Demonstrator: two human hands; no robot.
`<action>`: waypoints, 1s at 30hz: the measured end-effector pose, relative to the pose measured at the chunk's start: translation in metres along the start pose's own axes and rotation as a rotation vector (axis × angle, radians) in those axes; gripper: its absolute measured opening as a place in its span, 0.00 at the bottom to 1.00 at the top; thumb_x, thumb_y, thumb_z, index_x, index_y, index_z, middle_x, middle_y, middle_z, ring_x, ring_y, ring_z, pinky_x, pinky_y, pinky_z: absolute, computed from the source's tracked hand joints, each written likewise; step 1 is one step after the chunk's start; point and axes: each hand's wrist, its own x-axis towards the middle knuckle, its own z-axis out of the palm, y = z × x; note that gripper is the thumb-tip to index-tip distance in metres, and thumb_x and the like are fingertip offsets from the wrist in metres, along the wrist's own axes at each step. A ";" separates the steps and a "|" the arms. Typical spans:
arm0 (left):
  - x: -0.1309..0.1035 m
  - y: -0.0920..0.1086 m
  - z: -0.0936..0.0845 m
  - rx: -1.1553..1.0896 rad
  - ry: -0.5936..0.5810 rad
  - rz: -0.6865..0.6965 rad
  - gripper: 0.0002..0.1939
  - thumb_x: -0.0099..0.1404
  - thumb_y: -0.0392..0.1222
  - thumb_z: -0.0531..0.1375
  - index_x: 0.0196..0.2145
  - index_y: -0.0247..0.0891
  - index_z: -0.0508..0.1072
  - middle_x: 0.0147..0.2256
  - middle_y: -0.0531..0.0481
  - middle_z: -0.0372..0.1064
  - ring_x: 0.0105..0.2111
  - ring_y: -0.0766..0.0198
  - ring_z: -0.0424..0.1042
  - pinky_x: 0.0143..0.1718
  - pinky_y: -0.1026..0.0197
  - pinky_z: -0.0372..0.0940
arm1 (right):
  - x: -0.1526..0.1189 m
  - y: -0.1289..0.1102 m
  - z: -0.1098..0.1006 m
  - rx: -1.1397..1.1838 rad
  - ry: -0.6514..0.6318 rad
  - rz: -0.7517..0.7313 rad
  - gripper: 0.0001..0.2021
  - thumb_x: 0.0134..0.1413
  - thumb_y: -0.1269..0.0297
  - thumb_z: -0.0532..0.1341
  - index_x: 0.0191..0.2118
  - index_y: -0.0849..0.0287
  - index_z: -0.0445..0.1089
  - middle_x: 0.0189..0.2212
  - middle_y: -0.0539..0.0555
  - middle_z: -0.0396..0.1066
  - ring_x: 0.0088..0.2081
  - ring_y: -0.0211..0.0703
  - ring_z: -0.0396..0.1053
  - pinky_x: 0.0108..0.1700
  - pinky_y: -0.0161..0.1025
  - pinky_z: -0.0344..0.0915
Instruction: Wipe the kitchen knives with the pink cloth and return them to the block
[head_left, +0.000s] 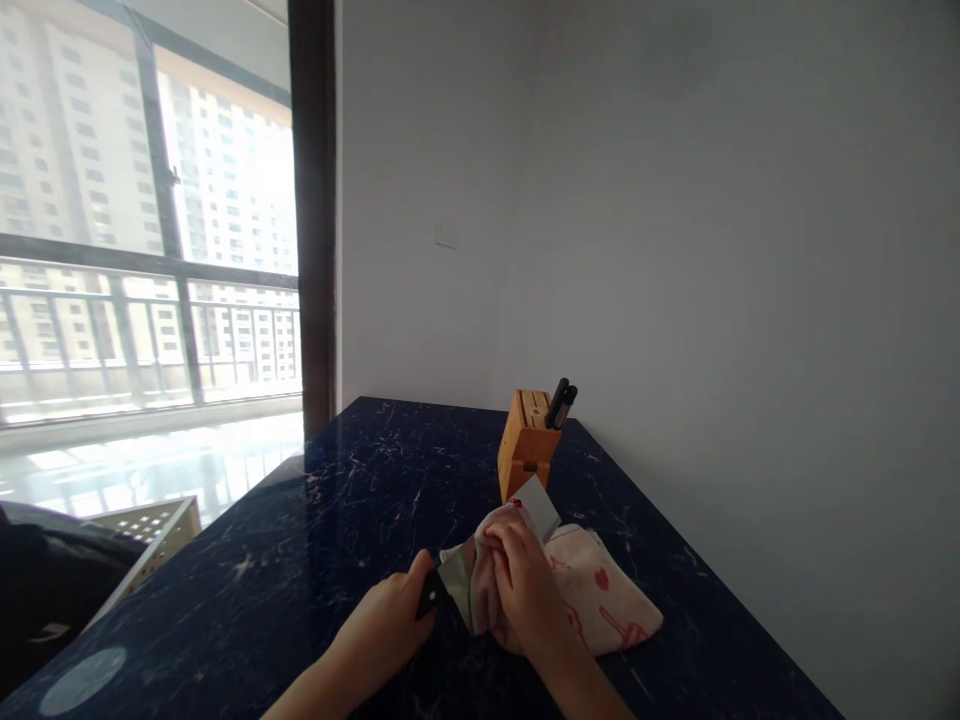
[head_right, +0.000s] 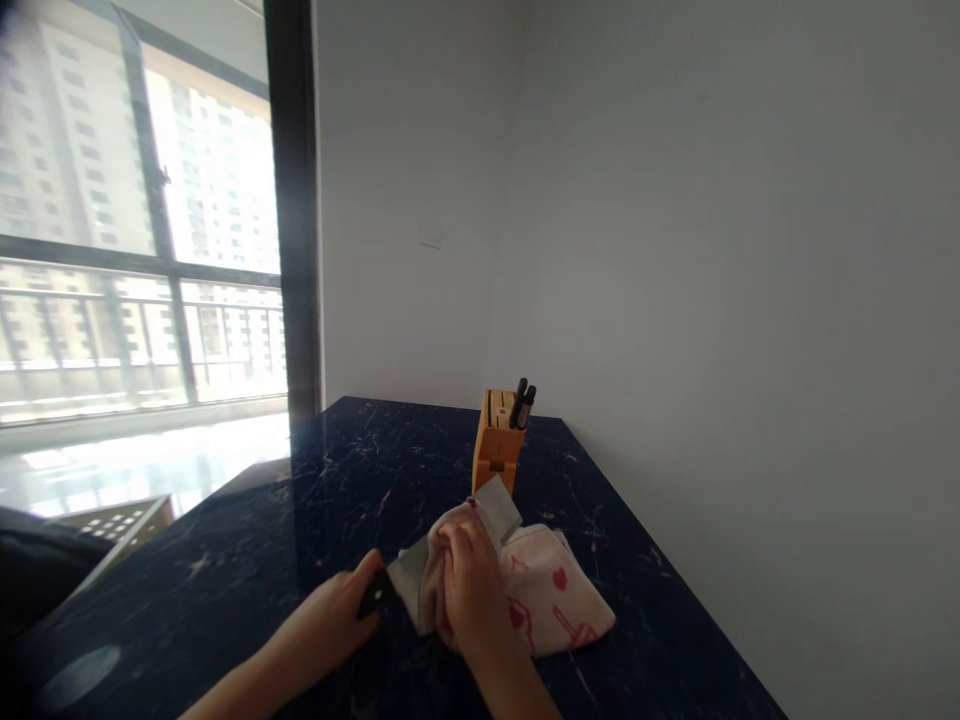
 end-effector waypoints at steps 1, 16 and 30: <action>0.000 0.000 0.000 -0.004 -0.004 -0.006 0.16 0.56 0.33 0.51 0.43 0.40 0.58 0.32 0.49 0.73 0.34 0.59 0.73 0.30 0.65 0.60 | 0.000 0.000 -0.003 0.003 -0.014 0.018 0.13 0.49 0.78 0.49 0.37 0.56 0.63 0.36 0.53 0.65 0.41 0.43 0.63 0.44 0.42 0.61; -0.002 -0.002 -0.002 0.007 0.029 0.018 0.14 0.55 0.34 0.51 0.41 0.42 0.60 0.29 0.50 0.72 0.30 0.60 0.73 0.27 0.65 0.57 | -0.003 0.009 -0.013 -0.163 -0.119 0.033 0.14 0.36 0.82 0.49 0.28 0.56 0.59 0.30 0.52 0.62 0.36 0.44 0.61 0.39 0.41 0.59; 0.000 -0.006 -0.005 0.022 -0.004 -0.016 0.14 0.55 0.34 0.50 0.40 0.42 0.60 0.27 0.52 0.71 0.27 0.62 0.72 0.24 0.66 0.55 | -0.002 0.025 -0.024 -0.067 -0.321 0.123 0.12 0.38 0.81 0.49 0.26 0.57 0.62 0.29 0.50 0.64 0.34 0.39 0.62 0.36 0.34 0.58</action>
